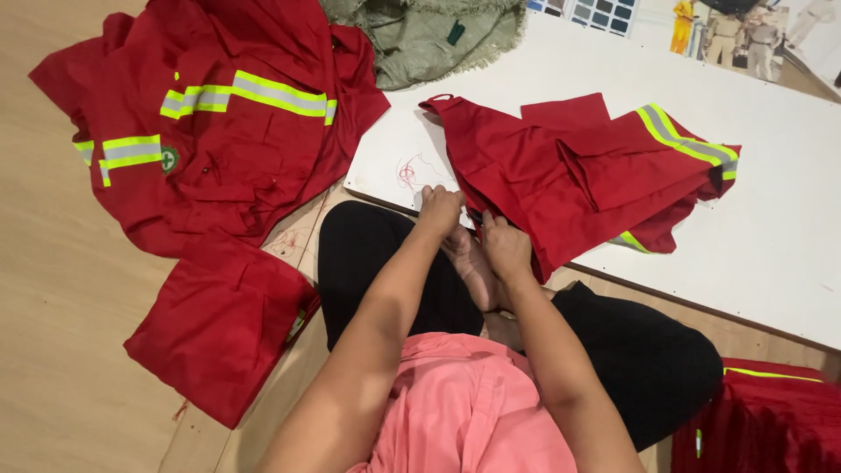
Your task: Trimming loose threads from red workwear garments using a small hand tool while sitting on the floor.
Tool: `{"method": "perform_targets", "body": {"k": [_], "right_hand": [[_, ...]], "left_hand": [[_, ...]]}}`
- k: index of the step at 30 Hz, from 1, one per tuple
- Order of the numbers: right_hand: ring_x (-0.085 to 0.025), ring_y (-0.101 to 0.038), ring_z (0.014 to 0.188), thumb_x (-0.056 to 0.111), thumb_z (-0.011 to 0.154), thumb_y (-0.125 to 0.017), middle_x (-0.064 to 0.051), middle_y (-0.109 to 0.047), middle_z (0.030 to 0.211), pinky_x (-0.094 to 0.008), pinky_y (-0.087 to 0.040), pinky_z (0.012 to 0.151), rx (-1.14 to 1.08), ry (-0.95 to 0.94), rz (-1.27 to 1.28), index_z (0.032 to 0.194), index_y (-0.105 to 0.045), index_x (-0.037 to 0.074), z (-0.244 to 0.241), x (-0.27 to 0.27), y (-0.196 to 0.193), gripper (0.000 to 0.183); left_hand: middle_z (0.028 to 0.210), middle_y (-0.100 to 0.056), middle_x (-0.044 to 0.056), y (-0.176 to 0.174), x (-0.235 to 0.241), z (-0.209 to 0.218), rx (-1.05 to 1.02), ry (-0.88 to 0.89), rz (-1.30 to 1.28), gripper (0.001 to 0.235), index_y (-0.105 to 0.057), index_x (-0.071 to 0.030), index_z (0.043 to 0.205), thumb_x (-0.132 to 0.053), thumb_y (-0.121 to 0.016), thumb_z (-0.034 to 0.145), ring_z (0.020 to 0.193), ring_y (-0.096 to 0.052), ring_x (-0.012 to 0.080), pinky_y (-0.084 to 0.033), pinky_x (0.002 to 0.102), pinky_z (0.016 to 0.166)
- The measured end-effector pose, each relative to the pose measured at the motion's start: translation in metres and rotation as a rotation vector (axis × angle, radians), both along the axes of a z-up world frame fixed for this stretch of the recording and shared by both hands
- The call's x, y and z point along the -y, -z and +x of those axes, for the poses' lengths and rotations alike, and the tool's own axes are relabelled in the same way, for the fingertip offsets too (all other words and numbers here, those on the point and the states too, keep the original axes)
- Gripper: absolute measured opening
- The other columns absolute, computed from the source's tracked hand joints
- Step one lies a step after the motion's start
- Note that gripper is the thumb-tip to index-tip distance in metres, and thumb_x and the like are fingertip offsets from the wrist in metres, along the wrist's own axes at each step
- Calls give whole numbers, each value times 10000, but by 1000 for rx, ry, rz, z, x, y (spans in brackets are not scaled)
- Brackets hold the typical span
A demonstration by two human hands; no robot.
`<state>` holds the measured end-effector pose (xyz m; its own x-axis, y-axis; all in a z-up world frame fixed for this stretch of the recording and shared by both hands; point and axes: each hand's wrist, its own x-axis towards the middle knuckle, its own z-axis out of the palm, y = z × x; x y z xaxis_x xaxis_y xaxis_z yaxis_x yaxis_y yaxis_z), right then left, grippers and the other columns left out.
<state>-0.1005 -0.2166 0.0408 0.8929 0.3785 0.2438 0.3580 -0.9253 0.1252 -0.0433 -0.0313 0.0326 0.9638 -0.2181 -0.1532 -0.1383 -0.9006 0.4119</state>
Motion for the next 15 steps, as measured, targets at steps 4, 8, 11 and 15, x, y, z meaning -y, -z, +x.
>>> {"method": "perform_targets", "body": {"k": [4, 8, 11, 15], "right_hand": [[-116, -659, 559, 340, 923, -625, 54, -623, 798, -272, -550, 513, 64, -1, -35, 1308, -690, 242, -2, 0, 2, 402], [-118, -651, 536, 307, 927, -616, 43, -625, 787, -283, -555, 509, 99, -19, -13, 1298, -697, 235, -2, -4, -9, 386], [-105, -649, 526, 289, 909, -606, 61, -628, 766, -256, -540, 487, 146, -43, -33, 1260, -714, 242, 3, -6, -5, 370], [-128, -654, 534, 249, 919, -584, 44, -644, 786, -270, -541, 480, 67, -40, -74, 1288, -708, 228, 4, -5, -4, 389]], "left_hand": [[902, -706, 113, -4, 0, -1, -36, -68, -27, 154, -791, -147, 928, -238, -668, 946, 1010, -582, 303, -375, 389, 952], [833, -726, 86, 7, -1, 3, 5, -14, 3, 187, -801, -164, 909, -254, -645, 958, 963, -586, 277, -334, 411, 948], [855, -744, 98, -9, 0, 1, -22, -25, -15, 185, -817, -150, 942, -220, -646, 961, 957, -584, 279, -323, 408, 950], [905, -757, 95, 0, -1, 4, -31, -15, 9, 189, -816, -170, 977, -227, -637, 966, 983, -593, 286, -322, 426, 951]]}}
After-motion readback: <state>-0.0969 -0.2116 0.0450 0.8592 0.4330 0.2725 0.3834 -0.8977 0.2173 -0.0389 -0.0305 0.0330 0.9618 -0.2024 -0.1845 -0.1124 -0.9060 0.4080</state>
